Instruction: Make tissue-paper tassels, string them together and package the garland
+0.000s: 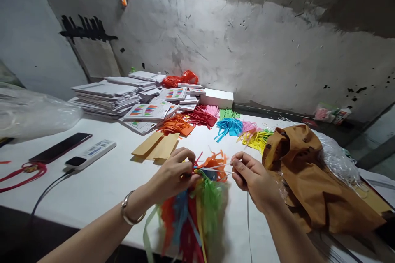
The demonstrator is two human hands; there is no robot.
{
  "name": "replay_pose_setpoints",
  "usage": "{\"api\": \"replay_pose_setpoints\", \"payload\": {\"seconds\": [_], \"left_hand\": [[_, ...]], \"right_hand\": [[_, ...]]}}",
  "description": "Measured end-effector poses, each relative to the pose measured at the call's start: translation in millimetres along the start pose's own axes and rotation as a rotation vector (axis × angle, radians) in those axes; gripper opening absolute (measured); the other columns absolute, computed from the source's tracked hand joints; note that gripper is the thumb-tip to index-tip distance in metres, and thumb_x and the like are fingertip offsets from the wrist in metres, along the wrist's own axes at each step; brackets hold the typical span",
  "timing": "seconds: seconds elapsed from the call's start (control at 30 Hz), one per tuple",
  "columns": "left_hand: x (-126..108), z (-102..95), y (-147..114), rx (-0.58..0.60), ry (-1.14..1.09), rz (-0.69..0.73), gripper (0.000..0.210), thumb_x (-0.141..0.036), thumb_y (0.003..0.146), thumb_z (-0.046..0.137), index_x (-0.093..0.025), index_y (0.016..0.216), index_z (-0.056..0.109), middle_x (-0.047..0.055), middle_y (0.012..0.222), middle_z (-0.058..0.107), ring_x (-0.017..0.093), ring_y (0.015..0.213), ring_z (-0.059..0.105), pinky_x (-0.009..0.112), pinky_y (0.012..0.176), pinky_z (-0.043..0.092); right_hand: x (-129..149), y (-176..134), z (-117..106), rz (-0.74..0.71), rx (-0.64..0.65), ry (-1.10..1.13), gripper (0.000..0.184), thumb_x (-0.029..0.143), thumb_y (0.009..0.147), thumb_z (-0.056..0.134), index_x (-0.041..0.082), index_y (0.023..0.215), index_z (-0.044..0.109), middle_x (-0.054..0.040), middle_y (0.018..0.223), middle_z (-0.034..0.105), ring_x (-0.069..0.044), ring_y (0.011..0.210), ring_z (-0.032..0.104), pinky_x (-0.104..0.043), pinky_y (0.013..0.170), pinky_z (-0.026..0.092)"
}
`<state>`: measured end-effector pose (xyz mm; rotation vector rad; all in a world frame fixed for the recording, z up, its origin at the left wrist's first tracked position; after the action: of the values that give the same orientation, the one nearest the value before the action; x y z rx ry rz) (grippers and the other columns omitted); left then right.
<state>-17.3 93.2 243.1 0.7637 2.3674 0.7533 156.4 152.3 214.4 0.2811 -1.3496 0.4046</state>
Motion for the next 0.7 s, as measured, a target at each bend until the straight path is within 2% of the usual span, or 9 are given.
{"api": "replay_pose_setpoints", "payload": {"seconds": [0.07,0.13,0.2,0.27,0.33,0.4,0.5,0.6,0.7], "left_hand": [[9,1.9,-1,0.041,-0.077,-0.035,0.018,-0.018,0.088,0.062,-0.019,0.073,0.052,0.005,0.093,0.062,0.02,0.087,0.054,0.035,0.083,0.044],[17,5.6,-2,0.096,-0.135,-0.07,0.006,-0.015,0.088,0.058,-0.02,0.092,0.057,0.004,0.091,0.064,0.019,0.084,0.056,0.032,0.079,0.045],[16,11.5,-4,0.179,-0.193,-0.045,0.026,-0.012,0.091,0.05,-0.022,0.114,0.057,0.003,0.094,0.065,0.018,0.086,0.057,0.031,0.082,0.045],[8,19.6,-7,0.283,-0.257,0.026,0.034,-0.01,0.094,0.043,-0.023,0.122,0.057,0.004,0.098,0.066,0.018,0.092,0.058,0.032,0.091,0.043],[2,26.8,-9,0.353,-0.293,0.07,0.025,-0.015,0.096,0.043,-0.021,0.111,0.062,0.005,0.096,0.066,0.018,0.093,0.059,0.033,0.097,0.04],[2,33.3,-9,0.382,-0.29,0.058,0.018,-0.026,0.098,0.048,-0.019,0.094,0.064,0.004,0.089,0.066,0.018,0.087,0.06,0.032,0.096,0.04],[11,38.3,-8,0.381,-0.241,0.011,0.027,-0.033,0.099,0.052,-0.019,0.08,0.063,0.002,0.081,0.064,0.017,0.082,0.059,0.03,0.09,0.041],[32,32.1,-9,0.333,-0.163,-0.051,0.028,-0.031,0.101,0.048,-0.019,0.083,0.067,0.006,0.097,0.064,0.019,0.091,0.058,0.032,0.089,0.039],[50,24.7,-12,0.293,-0.102,-0.081,0.025,-0.029,0.1,0.049,-0.019,0.09,0.07,0.007,0.108,0.063,0.019,0.09,0.058,0.035,0.091,0.037]], "right_hand": [[-2,-2,6,0.001,0.02,-0.008,0.044,0.054,0.075,0.082,0.019,0.085,0.056,0.0095,0.056,0.036,-0.003,0.048,0.027,-0.016,0.044,0.013],[-3,-2,13,0.008,0.036,-0.017,0.045,0.055,0.075,0.082,0.019,0.084,0.055,0.0094,0.058,0.036,-0.003,0.049,0.028,-0.015,0.045,0.013],[-2,0,19,0.01,0.05,-0.03,0.046,0.055,0.075,0.082,0.019,0.084,0.055,0.009,0.06,0.037,-0.003,0.05,0.029,-0.015,0.045,0.014],[-2,3,24,0.007,0.055,-0.04,0.047,0.056,0.074,0.082,0.019,0.084,0.054,0.0091,0.06,0.037,-0.003,0.05,0.028,-0.015,0.045,0.014],[-2,8,27,0.0,0.047,-0.052,0.048,0.056,0.073,0.082,0.019,0.085,0.054,0.0094,0.06,0.037,-0.003,0.05,0.028,-0.015,0.045,0.014],[-3,14,28,-0.007,0.034,-0.066,0.048,0.057,0.073,0.082,0.02,0.086,0.053,0.0092,0.061,0.038,-0.003,0.05,0.03,-0.015,0.046,0.015],[-7,17,23,-0.01,0.051,-0.092,0.046,0.057,0.076,0.079,0.02,0.085,0.054,0.0092,0.058,0.038,-0.004,0.049,0.027,-0.016,0.045,0.014],[-14,11,2,0.009,0.079,-0.178,0.041,0.055,0.082,0.075,0.018,0.085,0.057,0.0093,0.055,0.037,-0.005,0.048,0.022,-0.019,0.044,0.012],[-22,-3,-33,0.025,0.043,-0.329,0.038,0.055,0.088,0.068,0.018,0.088,0.06,0.0079,0.058,0.035,-0.007,0.051,0.024,-0.021,0.046,0.014]]}}
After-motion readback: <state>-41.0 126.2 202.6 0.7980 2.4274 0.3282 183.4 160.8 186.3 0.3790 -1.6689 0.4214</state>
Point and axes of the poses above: each hand's wrist, its own y-axis towards the middle knuckle, its own z-axis out of the palm, x = y × z, the point moved 10 cm from there along y, towards the middle knuckle
